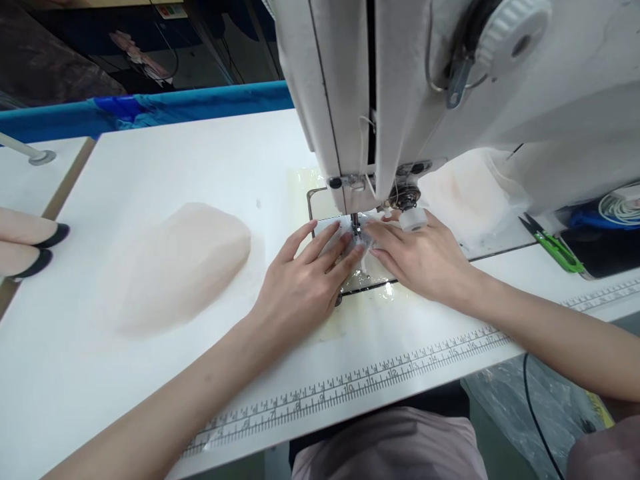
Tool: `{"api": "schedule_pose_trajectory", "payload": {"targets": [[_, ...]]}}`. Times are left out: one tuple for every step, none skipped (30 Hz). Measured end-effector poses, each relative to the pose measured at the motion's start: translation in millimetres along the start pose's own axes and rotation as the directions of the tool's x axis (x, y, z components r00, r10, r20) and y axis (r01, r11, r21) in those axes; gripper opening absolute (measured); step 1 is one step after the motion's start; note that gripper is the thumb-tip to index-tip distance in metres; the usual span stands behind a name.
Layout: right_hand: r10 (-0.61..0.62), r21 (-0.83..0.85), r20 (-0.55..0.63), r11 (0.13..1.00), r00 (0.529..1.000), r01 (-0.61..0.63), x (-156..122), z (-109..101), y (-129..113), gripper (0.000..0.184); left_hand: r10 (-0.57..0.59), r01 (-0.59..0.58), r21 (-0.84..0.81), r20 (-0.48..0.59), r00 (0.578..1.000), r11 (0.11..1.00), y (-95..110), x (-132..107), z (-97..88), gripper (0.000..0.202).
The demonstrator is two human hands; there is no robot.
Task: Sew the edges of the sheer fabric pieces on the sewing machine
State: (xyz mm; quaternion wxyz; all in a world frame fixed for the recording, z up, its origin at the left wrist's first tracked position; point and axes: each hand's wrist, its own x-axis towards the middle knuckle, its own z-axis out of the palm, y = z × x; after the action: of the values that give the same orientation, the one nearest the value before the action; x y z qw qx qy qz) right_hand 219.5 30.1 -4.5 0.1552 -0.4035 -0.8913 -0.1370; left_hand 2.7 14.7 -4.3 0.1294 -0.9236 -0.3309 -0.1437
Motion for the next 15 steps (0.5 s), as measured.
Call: {"api": "schedule_pose_trajectory", "payload": {"targets": [[-0.009, -0.007, -0.008, 1.0, 1.0, 0.009, 0.2, 0.5, 0.4, 0.029, 0.001, -0.001, 0.014, -0.004, 1.0, 1.0, 1.1, 0.5, -0.7, 0.042], [-0.017, -0.015, -0.019, 1.0, 1.0, 0.017, 0.4, 1.0, 0.9, 0.029, 0.001, 0.0, 0.025, -0.01, 1.0, 1.0, 2.2, 1.1, -1.2, 0.041], [-0.024, -0.021, -0.029, 1.0, 0.999, 0.023, 0.5, 1.4, 1.4, 0.029, -0.002, 0.002, 0.033, -0.014, 1.0, 0.999, 3.2, 1.7, -1.6, 0.04], [-0.03, -0.025, -0.035, 0.999, 0.999, 0.029, 0.7, 1.9, 2.0, 0.029, -0.004, 0.004, 0.042, -0.016, 1.0, 0.999, 4.1, 2.3, -1.7, 0.039], [-0.033, -0.027, -0.036, 0.999, 0.999, 0.032, 0.8, 2.2, 2.6, 0.029, -0.006, 0.006, 0.051, -0.015, 1.0, 0.999, 4.8, 2.6, -1.7, 0.039], [-0.035, -0.027, -0.034, 0.999, 0.999, 0.034, 1.0, 2.5, 3.1, 0.029, -0.004, 0.005, 0.061, -0.013, 1.0, 0.998, 5.5, 2.8, -1.5, 0.039], [-0.037, -0.026, -0.03, 0.999, 0.999, 0.036, 1.1, 2.6, 3.7, 0.029, -0.002, 0.002, 0.072, -0.009, 1.0, 0.997, 6.1, 2.9, -1.2, 0.038], [-0.038, -0.025, -0.025, 0.999, 0.999, 0.037, 1.3, 2.7, 4.0, 0.028, -0.002, 0.003, 0.08, -0.007, 1.0, 0.997, 6.7, 2.9, -0.8, 0.038], [-0.038, -0.023, -0.024, 0.999, 0.999, 0.037, 1.5, 2.8, 4.2, 0.028, -0.005, 0.006, 0.085, -0.007, 1.0, 0.996, 7.3, 2.7, -0.5, 0.038], [-0.037, -0.02, -0.024, 0.999, 0.999, 0.037, 1.7, 2.9, 4.3, 0.028, -0.012, 0.013, 0.085, -0.009, 1.0, 0.996, 7.9, 2.6, -0.2, 0.038], [-0.038, -0.015, -0.025, 0.999, 0.999, 0.038, 1.8, 3.0, 4.1, 0.028, -0.02, 0.021, 0.081, -0.012, 1.0, 0.996, 8.6, 2.5, -0.1, 0.037], [-0.038, -0.009, -0.026, 0.999, 0.999, 0.038, 1.9, 3.2, 3.9, 0.028, -0.025, 0.026, 0.077, -0.017, 1.0, 0.997, 9.2, 2.4, 0.1, 0.037], [-0.038, -0.003, -0.026, 0.999, 0.999, 0.038, 2.0, 3.5, 3.6, 0.028, -0.024, 0.026, 0.076, -0.023, 0.999, 0.997, 9.8, 2.4, 0.2, 0.037], [-0.038, 0.003, -0.027, 0.999, 0.999, 0.038, 2.0, 3.9, 3.3, 0.029, -0.019, 0.021, 0.078, -0.028, 0.999, 0.997, 10.4, 2.4, 0.4, 0.036], [-0.038, 0.009, -0.026, 0.999, 0.999, 0.038, 1.9, 4.4, 3.2, 0.029, -0.013, 0.015, 0.086, -0.034, 0.999, 0.996, 10.8, 2.6, 0.6, 0.035]]}}
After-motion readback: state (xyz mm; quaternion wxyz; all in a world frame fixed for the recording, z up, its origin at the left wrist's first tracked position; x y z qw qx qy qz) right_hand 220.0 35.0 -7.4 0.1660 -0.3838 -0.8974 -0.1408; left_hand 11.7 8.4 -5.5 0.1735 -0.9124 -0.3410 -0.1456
